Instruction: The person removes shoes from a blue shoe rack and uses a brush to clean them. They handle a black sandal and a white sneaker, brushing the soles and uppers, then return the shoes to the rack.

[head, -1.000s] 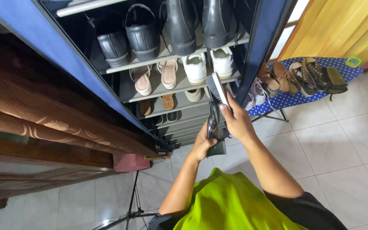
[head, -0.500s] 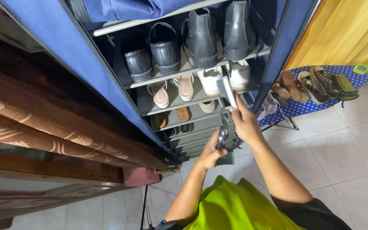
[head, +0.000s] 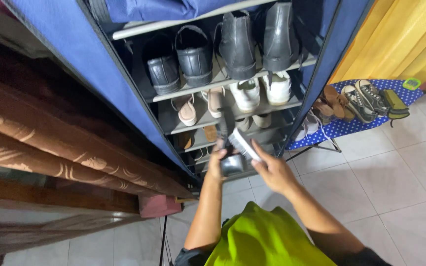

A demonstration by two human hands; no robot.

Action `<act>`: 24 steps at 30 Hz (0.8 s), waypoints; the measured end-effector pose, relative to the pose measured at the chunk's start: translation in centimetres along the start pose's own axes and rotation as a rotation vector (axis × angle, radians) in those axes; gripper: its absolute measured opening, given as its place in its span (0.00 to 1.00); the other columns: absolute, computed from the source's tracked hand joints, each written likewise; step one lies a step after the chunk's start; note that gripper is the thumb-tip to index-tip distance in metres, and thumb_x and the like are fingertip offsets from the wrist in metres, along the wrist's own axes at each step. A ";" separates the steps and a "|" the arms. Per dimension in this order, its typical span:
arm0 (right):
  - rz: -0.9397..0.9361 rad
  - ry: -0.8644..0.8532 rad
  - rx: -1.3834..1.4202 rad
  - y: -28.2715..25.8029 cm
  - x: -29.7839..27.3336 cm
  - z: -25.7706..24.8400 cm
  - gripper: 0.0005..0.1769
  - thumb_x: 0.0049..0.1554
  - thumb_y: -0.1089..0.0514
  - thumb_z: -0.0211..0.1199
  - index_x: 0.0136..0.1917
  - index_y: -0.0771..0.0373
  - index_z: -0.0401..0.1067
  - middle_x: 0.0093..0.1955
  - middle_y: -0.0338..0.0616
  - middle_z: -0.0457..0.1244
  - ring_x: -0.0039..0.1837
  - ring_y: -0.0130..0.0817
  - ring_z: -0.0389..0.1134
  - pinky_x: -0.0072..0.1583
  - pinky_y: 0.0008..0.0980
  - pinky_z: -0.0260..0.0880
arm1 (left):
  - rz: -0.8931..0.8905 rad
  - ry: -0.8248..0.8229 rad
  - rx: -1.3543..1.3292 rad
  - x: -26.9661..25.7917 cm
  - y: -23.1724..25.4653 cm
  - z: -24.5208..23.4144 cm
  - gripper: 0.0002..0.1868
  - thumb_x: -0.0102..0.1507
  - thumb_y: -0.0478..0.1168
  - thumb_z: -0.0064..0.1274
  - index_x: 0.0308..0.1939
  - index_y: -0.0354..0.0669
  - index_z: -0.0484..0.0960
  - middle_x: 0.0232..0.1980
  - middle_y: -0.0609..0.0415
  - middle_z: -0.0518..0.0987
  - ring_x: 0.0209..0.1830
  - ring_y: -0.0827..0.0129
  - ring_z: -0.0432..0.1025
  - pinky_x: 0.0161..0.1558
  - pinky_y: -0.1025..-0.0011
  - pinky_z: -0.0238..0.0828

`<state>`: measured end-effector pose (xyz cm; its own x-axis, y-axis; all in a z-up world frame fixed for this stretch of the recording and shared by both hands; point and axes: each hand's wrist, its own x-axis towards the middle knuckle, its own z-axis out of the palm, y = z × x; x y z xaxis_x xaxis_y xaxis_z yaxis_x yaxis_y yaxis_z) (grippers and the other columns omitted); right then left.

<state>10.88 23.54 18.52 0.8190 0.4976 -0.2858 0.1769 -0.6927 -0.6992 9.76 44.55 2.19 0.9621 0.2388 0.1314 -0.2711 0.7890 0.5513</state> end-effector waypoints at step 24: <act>-0.932 0.262 -0.335 6.0 3.2 -0.5 0.39 0.55 0.49 0.69 0.77 0.35 0.61 0.36 0.48 0.61 0.32 0.43 0.64 0.36 0.39 0.70 | -0.245 0.265 -0.143 -2.7 3.7 2.4 0.31 0.67 0.56 0.45 0.58 0.29 0.76 0.53 0.37 0.81 0.50 0.52 0.78 0.54 0.58 0.77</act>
<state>14.88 20.69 13.75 0.3643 0.8109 0.4580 0.9147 -0.2193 -0.3394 6.21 45.46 5.86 0.9633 0.1563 -0.2182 -0.0529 0.9075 0.4166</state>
